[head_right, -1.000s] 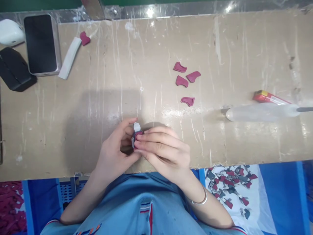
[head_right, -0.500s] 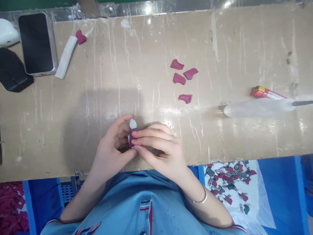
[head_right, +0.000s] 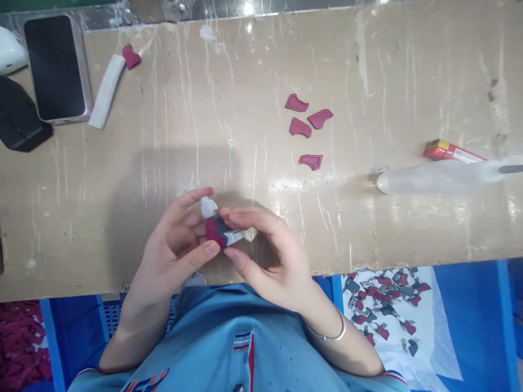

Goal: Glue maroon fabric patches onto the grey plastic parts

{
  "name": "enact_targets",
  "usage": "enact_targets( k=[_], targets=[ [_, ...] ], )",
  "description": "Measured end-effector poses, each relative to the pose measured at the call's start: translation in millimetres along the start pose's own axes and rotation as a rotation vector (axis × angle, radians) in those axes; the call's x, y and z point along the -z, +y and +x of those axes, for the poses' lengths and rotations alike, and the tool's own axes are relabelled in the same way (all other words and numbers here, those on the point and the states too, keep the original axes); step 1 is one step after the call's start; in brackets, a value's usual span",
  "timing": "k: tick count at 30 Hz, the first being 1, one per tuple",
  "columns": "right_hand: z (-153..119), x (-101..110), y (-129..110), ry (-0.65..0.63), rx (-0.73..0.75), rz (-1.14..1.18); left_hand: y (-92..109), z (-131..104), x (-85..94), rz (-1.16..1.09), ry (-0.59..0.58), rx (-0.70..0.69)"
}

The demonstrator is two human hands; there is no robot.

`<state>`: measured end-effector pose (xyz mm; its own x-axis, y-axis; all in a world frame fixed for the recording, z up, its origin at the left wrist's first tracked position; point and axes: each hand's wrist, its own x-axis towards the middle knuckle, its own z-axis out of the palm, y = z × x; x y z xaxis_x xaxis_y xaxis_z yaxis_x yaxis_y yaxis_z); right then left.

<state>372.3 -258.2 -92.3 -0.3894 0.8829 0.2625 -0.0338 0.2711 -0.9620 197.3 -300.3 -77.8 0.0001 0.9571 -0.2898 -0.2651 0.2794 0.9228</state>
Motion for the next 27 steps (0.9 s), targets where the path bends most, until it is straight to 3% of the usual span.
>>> enact_targets(
  k=[4,12,18,23,27],
  targets=[
    [-1.6,-2.5,2.7,0.06,0.024,-0.025,-6.1,-0.2,1.7,-0.046,0.003,-0.055],
    [4.7,-9.8,5.4,0.073,0.1,0.001,5.3,4.4,2.5,-0.18,0.007,-0.01],
    [6.6,-10.9,6.9,0.133,0.148,0.042,-1.6,7.3,4.6,-0.119,0.017,-0.061],
    [2.0,-12.2,8.8,0.147,0.069,0.025,-2.7,7.1,2.2,0.009,0.095,-0.205],
    [0.9,-13.3,10.6,0.202,-0.014,0.167,-3.5,7.2,0.4,0.152,0.092,-0.382]
  ],
)
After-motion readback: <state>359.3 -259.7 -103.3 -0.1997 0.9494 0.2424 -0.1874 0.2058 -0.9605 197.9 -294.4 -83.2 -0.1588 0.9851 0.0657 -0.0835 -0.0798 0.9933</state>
